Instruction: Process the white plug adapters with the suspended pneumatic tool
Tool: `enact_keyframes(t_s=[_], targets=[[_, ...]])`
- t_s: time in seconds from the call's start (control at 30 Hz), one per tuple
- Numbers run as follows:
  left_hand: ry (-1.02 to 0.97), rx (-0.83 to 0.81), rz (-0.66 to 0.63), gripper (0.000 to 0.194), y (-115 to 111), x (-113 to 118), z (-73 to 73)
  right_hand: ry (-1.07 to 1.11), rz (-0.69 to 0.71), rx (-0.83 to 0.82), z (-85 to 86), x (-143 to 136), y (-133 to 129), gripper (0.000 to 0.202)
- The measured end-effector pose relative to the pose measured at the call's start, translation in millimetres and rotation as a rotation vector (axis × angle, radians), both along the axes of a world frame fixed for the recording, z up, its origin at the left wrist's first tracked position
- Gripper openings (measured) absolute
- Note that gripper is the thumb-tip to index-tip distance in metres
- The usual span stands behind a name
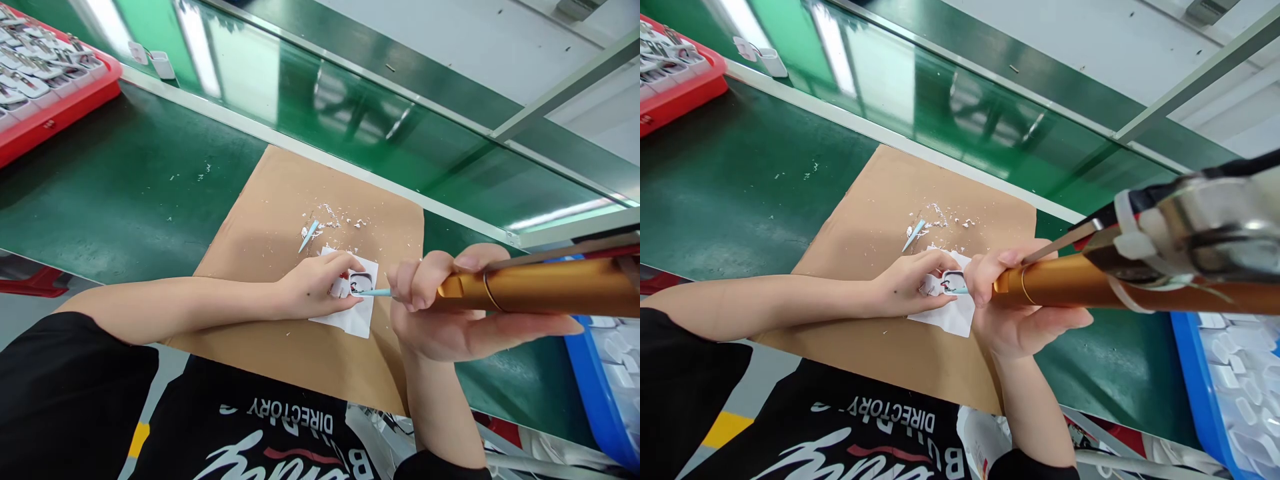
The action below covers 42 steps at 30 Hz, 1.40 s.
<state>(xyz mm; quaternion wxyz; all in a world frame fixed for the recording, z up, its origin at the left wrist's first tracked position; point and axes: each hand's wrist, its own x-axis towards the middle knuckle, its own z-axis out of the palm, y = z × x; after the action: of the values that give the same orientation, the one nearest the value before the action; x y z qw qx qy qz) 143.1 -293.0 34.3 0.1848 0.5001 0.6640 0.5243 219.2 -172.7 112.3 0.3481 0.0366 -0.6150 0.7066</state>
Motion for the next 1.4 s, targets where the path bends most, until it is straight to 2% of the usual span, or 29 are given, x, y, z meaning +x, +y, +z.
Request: enact_keyframes(t_s=[0.37, 0.63, 0.8, 1.0, 1.4], targets=[[0.115, 0.023, 0.015, 0.025, -1.4, -0.5, -2.1, -0.018, -0.025, 0.017, 1.5, 0.1, 0.2, 0.049], [0.172, 0.118, 0.032, 0.025, -1.9, -2.2, -1.7, 0.039, 0.028, -0.001, -2.6, -1.1, 3.5, 0.051], [0.169, 0.119, 0.032, 0.029, -2.4, -2.4, -3.0, 0.094, 0.064, -0.022, -4.6, -1.8, 5.3, 0.056], [0.17, 0.095, 0.031, 0.031, -2.8, -2.5, -2.1, 0.078, 0.042, -0.029, -2.5, -0.9, 4.2, 0.046], [0.192, 0.107, 0.04, 0.029, -2.5, -2.8, -0.1, 0.037, 0.019, -0.038, -1.6, 1.2, 4.0, 0.044]])
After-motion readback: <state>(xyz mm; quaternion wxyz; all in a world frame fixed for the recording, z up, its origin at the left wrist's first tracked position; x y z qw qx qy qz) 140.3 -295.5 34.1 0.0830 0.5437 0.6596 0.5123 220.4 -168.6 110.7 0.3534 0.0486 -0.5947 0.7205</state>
